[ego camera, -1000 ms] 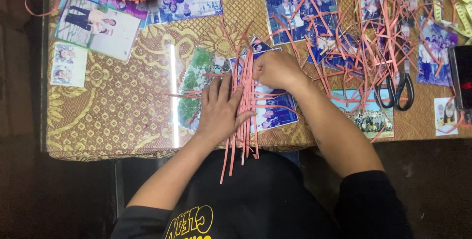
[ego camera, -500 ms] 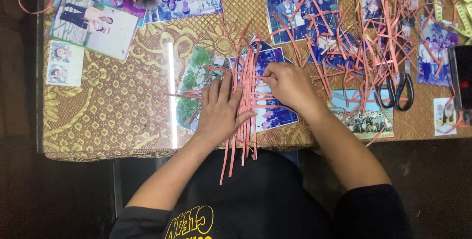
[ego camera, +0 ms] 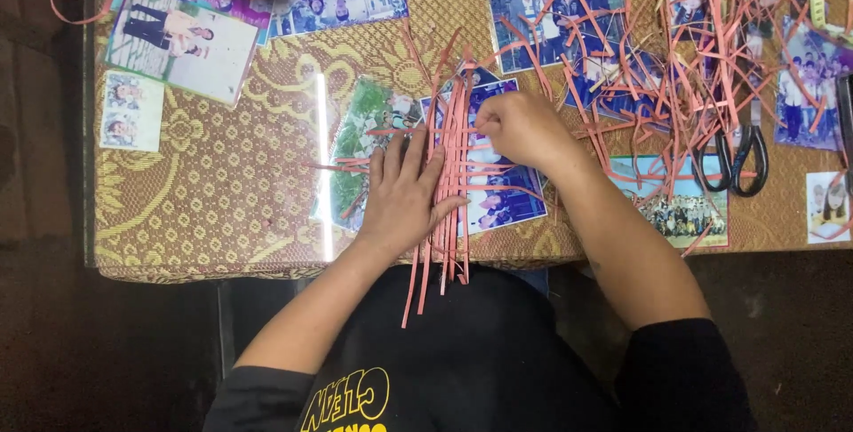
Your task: Weaving thin pink plastic strips together on a table to create a patterned mat or bag component.
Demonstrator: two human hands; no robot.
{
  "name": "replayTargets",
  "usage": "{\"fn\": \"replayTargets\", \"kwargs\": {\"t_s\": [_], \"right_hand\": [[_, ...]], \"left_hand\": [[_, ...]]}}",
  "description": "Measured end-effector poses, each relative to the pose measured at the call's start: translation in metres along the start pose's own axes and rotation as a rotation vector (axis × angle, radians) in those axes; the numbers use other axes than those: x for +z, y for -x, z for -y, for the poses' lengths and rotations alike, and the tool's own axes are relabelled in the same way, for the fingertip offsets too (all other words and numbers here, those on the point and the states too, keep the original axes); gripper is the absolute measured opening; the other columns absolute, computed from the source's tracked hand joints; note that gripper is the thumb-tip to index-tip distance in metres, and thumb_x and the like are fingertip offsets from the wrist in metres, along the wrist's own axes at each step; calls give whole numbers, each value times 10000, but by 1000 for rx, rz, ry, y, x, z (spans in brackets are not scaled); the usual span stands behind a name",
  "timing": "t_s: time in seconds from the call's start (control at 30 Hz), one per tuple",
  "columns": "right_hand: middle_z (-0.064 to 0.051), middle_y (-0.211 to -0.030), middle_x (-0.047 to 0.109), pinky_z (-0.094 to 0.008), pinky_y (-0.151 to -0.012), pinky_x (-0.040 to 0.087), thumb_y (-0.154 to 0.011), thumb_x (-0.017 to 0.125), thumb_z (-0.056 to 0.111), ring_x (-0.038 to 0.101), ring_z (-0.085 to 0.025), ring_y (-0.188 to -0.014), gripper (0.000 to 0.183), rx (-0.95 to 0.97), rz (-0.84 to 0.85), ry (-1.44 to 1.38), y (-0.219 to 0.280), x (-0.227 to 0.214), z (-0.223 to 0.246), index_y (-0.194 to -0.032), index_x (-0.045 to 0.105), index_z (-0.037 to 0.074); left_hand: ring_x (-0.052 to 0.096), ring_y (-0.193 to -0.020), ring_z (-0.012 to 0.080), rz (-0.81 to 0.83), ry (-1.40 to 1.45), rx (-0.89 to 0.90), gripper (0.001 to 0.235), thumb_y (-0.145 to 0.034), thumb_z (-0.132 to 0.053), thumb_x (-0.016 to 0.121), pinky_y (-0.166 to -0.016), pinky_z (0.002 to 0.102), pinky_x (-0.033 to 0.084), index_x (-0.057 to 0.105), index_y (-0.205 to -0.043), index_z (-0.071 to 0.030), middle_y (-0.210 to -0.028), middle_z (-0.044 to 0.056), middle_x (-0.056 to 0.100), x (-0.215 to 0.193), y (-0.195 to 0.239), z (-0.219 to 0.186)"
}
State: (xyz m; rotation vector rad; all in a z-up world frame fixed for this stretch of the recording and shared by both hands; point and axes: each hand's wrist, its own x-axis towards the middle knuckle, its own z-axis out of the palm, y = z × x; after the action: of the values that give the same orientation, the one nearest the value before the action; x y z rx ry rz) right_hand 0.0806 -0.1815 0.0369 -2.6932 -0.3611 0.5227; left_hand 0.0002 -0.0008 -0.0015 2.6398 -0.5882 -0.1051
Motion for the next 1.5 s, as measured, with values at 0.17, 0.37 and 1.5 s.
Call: {"fn": "replayTargets", "kwargs": {"t_s": [0.17,0.37,1.5], "right_hand": [[-65,-715,640,-419,-714,454,-719,571,173,595,-317,-793,80,-44,23,47,-14,10,-1,-736,647,156],[-51,-711,640,-424,-714,454,-720,571,216,595,-319,-789,86,-61,28,42,-13,10,4,-734,645,174],[34,-878,520,-344,-722,348,-824,496,247,479,-199,-866,147,-318,-742,-29,20,82,-11,-920,596,199]], "left_hand": [[123,-1240,382,13,4,-4,707,-784,-609,363,-972,530,100,404,-1238,-69,-1374,176,161,0,0,0],[126,-1242,386,35,16,-16,727,-782,-608,373,-972,541,82,380,-1247,-49,-1363,204,163,0,0,0],[250,-1220,324,-207,-135,6,778,-713,-703,409,-976,515,129,485,-1161,-72,-1314,141,352,10,4,-6]]}}
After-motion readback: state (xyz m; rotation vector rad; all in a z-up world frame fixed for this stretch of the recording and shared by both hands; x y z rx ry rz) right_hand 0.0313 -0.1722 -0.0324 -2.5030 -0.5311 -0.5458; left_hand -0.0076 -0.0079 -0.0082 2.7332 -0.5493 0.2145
